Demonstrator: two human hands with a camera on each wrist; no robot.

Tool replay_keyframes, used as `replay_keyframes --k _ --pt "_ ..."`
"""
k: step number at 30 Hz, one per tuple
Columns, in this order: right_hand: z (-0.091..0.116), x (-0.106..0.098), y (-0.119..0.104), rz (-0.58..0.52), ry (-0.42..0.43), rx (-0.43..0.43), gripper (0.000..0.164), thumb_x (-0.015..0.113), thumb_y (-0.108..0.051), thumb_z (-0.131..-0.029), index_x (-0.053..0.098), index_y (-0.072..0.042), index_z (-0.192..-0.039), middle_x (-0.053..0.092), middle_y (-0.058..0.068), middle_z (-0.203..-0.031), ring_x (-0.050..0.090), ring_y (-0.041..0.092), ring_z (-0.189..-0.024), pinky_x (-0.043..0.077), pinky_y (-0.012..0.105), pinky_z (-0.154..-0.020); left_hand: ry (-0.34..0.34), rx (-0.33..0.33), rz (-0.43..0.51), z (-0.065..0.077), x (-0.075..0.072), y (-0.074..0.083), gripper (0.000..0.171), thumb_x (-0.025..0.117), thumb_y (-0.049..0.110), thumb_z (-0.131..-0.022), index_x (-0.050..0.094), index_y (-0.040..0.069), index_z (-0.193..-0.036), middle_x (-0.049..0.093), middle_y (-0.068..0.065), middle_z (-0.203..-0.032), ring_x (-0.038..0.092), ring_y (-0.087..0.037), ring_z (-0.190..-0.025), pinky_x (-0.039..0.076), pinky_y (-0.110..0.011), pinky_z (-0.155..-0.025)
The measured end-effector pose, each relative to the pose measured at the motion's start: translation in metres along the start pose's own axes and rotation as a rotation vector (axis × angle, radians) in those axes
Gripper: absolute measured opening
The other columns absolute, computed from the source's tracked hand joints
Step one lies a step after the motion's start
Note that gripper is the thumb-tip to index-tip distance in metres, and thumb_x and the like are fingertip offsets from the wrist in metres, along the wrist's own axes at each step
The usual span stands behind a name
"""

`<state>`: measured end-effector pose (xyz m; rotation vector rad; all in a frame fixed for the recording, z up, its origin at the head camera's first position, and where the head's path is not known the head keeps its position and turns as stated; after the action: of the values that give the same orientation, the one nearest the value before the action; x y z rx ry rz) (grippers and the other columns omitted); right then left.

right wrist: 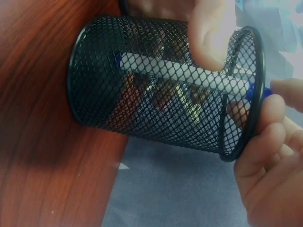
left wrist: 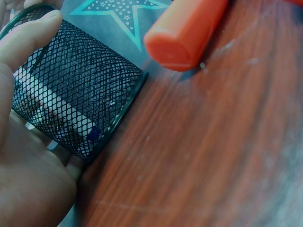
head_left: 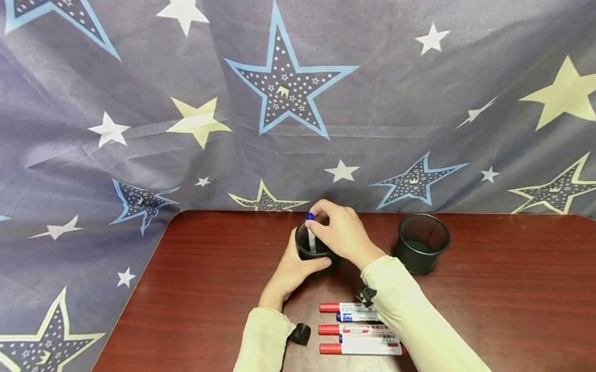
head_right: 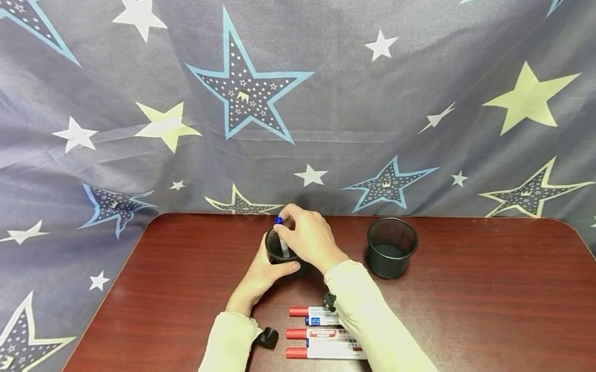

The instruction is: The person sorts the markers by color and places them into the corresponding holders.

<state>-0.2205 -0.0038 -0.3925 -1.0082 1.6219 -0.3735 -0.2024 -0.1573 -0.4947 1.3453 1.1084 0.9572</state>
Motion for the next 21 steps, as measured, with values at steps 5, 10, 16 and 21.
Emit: replay_keyframes --k 5,10,16,21 --pt "0.0013 -0.0014 0.0002 -0.007 0.002 -0.01 0.018 0.076 -0.025 -0.092 0.07 -0.014 -0.105 0.073 0.0 -0.096 0.065 0.021 -0.087 0.05 0.041 -0.076 -0.003 0.0 0.004 -0.0002 0.0004 0.0006 0.09 0.084 0.006 -0.081 0.03 0.017 -0.152 0.043 -0.006 -0.147 0.046 -0.024 -0.13 0.039 -0.04 -0.107" --pt "0.0024 -0.0034 0.001 -0.025 0.0 -0.02 0.022 0.077 -0.024 -0.091 0.071 -0.012 -0.108 0.074 0.0 -0.096 0.066 0.023 -0.092 0.051 0.041 -0.081 -0.014 -0.012 0.008 -0.0004 0.0008 0.0016 0.093 0.083 0.005 -0.082 0.026 0.015 -0.155 0.038 -0.008 -0.151 0.041 -0.027 -0.136 0.035 -0.042 -0.11" --pt "0.0027 -0.0036 0.001 -0.038 -0.017 -0.028 0.024 0.077 -0.023 -0.091 0.071 -0.01 -0.111 0.073 0.0 -0.096 0.066 0.023 -0.095 0.05 0.041 -0.085 -0.015 -0.02 0.01 0.0 0.0008 0.0017 0.095 0.082 0.004 -0.082 0.023 0.012 -0.156 0.037 -0.01 -0.152 0.04 -0.03 -0.137 0.034 -0.042 -0.111" --pt "0.0049 -0.0049 0.0011 -0.067 -0.006 -0.035 0.023 0.076 -0.02 -0.091 0.071 -0.009 -0.11 0.074 0.001 -0.096 0.067 0.022 -0.095 0.05 0.04 -0.085 -0.014 -0.022 0.022 0.0005 0.0 0.0009 0.092 0.083 0.005 -0.082 0.026 0.015 -0.154 0.043 -0.01 -0.148 0.046 -0.031 -0.133 0.039 -0.041 -0.108"
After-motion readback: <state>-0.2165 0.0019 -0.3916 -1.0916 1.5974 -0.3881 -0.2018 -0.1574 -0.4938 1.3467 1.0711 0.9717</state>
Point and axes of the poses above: each hand's wrist, its own z-axis away from the middle knuckle, its own x-axis out of the palm, y = z × x, the point moved 2 cm from there along -z, towards the middle knuckle
